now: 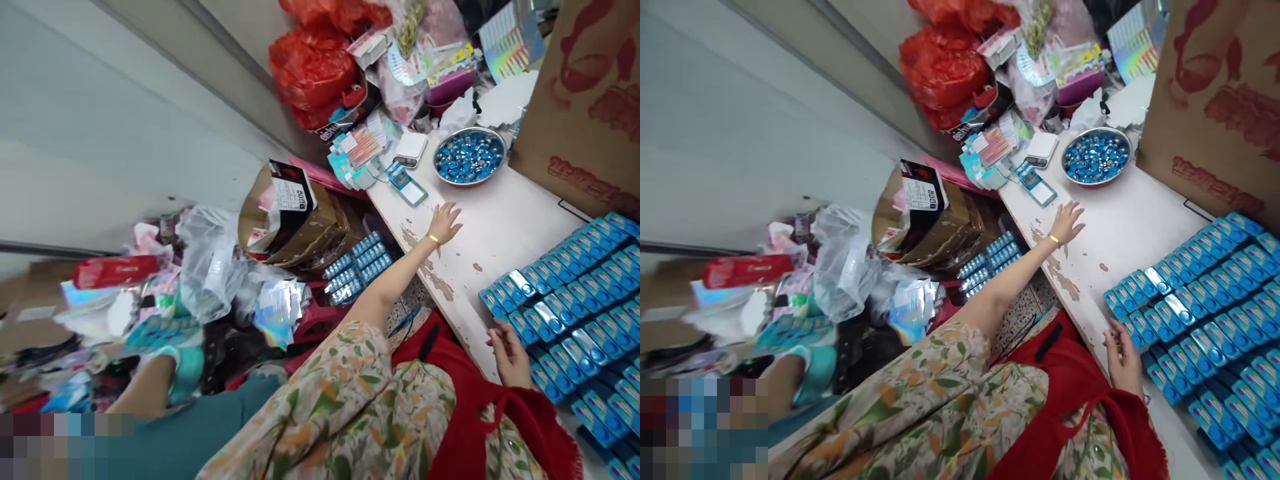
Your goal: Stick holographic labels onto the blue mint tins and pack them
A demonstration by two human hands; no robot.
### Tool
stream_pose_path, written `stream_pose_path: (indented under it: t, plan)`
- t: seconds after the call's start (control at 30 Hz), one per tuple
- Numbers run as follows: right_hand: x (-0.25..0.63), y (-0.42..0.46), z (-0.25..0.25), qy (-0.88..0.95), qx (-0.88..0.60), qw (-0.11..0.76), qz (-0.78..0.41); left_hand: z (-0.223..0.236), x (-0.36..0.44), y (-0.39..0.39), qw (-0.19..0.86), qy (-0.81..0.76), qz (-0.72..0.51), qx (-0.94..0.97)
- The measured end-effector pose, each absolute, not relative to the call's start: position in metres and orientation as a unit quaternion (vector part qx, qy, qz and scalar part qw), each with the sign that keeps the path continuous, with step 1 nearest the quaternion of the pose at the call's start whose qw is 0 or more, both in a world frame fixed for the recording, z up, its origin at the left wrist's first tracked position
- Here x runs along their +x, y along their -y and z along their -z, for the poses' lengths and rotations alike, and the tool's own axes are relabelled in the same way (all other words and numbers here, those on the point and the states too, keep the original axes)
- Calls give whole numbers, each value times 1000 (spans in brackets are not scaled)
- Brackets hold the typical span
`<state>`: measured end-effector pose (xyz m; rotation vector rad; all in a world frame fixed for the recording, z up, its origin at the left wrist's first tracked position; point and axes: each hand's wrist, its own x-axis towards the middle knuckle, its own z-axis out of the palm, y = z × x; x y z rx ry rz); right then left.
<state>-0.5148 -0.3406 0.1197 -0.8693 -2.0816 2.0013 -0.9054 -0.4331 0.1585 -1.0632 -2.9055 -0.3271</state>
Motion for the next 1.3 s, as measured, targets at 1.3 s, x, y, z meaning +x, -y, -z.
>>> stream_pose_path:
  t: [1.3]
  plan:
    - [-708, 394, -218, 489, -332, -34, -806, -205, -743, 615, -8, 702, 274, -657]
